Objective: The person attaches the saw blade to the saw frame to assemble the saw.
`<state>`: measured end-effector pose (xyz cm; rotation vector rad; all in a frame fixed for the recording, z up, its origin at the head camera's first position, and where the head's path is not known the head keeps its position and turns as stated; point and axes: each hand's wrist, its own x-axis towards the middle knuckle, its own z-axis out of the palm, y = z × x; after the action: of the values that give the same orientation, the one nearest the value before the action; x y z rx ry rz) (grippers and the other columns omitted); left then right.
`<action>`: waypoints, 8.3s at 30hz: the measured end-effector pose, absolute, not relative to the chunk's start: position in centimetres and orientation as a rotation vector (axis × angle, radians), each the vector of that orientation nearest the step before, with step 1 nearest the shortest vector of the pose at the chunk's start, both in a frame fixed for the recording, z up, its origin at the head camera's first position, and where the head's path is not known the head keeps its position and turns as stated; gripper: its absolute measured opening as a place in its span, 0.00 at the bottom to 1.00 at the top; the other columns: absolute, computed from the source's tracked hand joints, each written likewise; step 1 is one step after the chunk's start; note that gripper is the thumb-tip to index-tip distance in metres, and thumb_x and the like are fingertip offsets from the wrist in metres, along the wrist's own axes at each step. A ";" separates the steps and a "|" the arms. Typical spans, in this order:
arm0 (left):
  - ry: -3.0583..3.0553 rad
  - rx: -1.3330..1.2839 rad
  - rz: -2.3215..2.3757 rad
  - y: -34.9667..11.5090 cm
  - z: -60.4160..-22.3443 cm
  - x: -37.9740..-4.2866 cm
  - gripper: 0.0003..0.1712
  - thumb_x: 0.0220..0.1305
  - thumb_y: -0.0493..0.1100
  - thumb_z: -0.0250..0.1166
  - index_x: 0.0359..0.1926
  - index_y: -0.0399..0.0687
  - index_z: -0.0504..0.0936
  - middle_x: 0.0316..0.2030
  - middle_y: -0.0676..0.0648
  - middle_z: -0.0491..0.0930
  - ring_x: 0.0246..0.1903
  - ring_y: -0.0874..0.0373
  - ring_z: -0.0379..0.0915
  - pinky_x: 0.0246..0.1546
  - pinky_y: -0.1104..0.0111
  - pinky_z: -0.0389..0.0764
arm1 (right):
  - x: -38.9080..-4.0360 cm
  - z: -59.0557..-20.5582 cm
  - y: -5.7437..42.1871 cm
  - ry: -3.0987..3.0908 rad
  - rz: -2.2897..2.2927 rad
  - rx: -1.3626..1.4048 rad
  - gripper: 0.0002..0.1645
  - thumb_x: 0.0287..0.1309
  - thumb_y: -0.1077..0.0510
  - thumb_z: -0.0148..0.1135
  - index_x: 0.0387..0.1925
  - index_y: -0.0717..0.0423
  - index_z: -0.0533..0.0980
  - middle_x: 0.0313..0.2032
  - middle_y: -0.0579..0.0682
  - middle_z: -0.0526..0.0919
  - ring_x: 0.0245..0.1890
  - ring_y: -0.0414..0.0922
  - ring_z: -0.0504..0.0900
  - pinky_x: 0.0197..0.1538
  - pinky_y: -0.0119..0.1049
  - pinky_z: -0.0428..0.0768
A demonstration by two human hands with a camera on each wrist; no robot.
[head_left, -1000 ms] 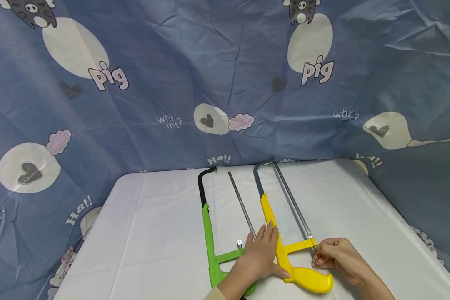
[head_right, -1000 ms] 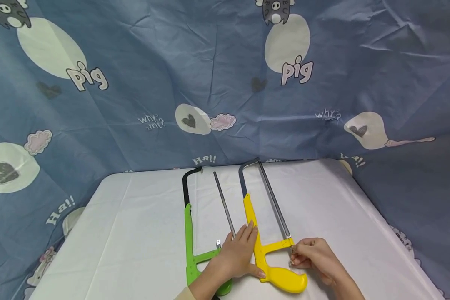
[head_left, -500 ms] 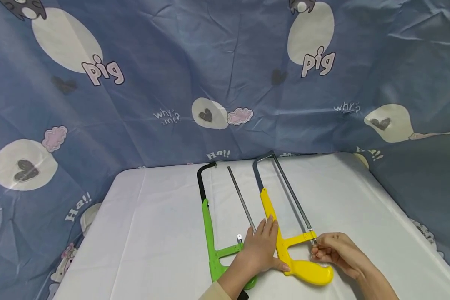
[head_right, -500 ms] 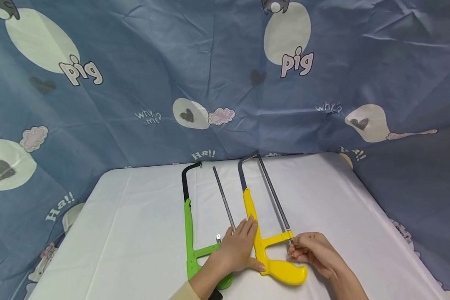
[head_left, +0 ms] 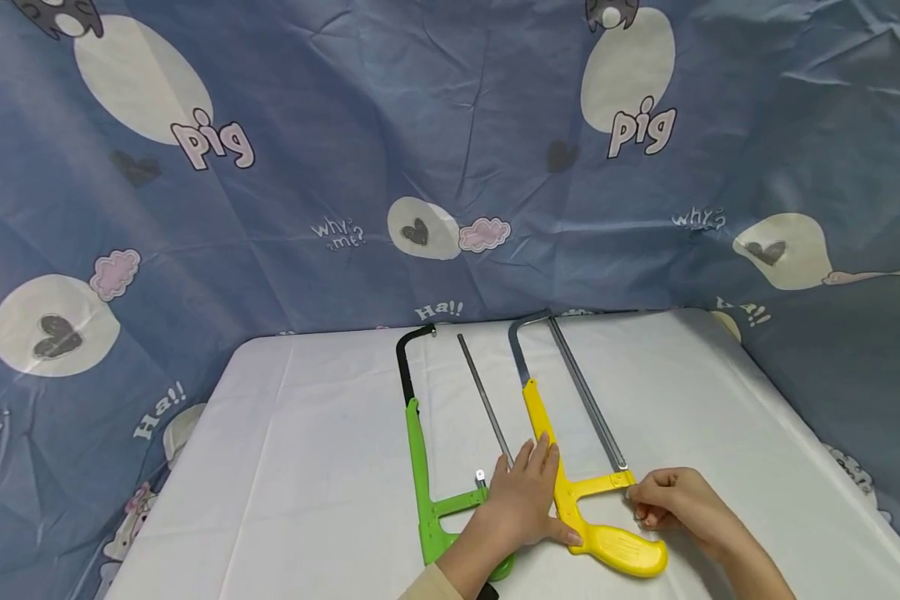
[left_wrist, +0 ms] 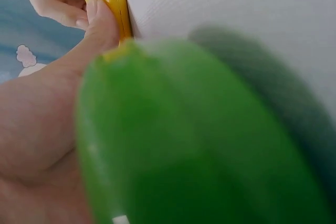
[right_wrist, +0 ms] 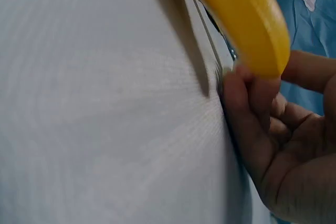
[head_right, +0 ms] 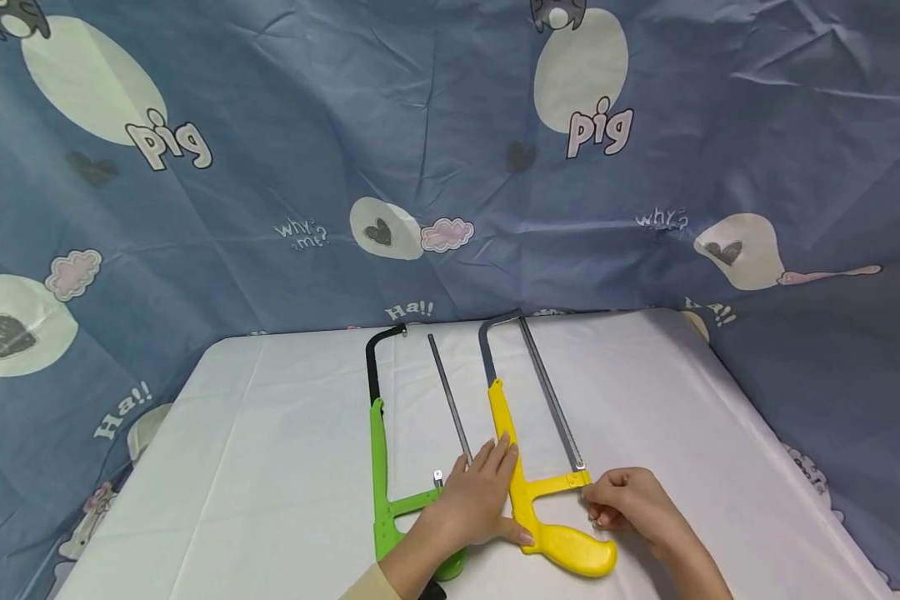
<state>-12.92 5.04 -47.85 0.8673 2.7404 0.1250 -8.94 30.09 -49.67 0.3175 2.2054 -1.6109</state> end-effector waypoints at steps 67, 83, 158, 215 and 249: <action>2.800 0.861 0.475 1.4 -47.4 -14.7 0.55 0.51 0.73 0.68 0.76 0.59 0.61 0.78 0.48 0.53 0.78 0.44 0.44 0.74 0.42 0.53 | -9.5 -48.2 25.3 2.989 -0.956 -0.052 0.54 0.50 0.37 0.73 0.74 0.50 0.62 0.75 0.61 0.58 0.75 0.66 0.51 0.66 0.75 0.54; 2.849 0.711 0.589 -2.6 -47.0 -16.0 0.53 0.53 0.71 0.68 0.75 0.59 0.62 0.78 0.46 0.53 0.79 0.44 0.42 0.74 0.40 0.49 | -10.5 -47.6 23.9 2.975 -1.017 -0.117 0.52 0.53 0.41 0.73 0.75 0.47 0.60 0.77 0.59 0.54 0.77 0.65 0.48 0.67 0.75 0.52; 2.811 0.439 0.664 -12.3 -47.5 -14.6 0.68 0.35 0.67 0.81 0.74 0.43 0.62 0.77 0.38 0.54 0.77 0.36 0.43 0.72 0.36 0.49 | -15.0 -47.7 14.5 2.755 -1.122 -0.205 0.35 0.59 0.47 0.68 0.67 0.51 0.72 0.70 0.57 0.70 0.72 0.60 0.65 0.72 0.63 0.61; 2.781 0.493 0.463 -12.9 -46.7 -14.2 0.79 0.21 0.67 0.84 0.77 0.47 0.57 0.78 0.40 0.52 0.77 0.37 0.45 0.72 0.39 0.55 | -15.1 -48.5 12.1 3.004 -0.810 0.062 0.04 0.48 0.64 0.68 0.25 0.60 0.79 0.25 0.51 0.78 0.24 0.46 0.73 0.25 0.37 0.70; 2.767 0.493 0.501 -13.1 -47.1 -14.3 0.80 0.23 0.67 0.84 0.78 0.48 0.55 0.78 0.41 0.50 0.78 0.37 0.43 0.72 0.39 0.53 | -15.3 -48.5 12.4 2.925 -0.913 0.086 0.04 0.51 0.66 0.63 0.31 0.58 0.81 0.25 0.48 0.81 0.25 0.44 0.74 0.28 0.36 0.70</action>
<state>-14.29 -13.09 -47.13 0.4927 2.7666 0.5012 -15.26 12.36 -48.47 0.0857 2.9254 -0.9130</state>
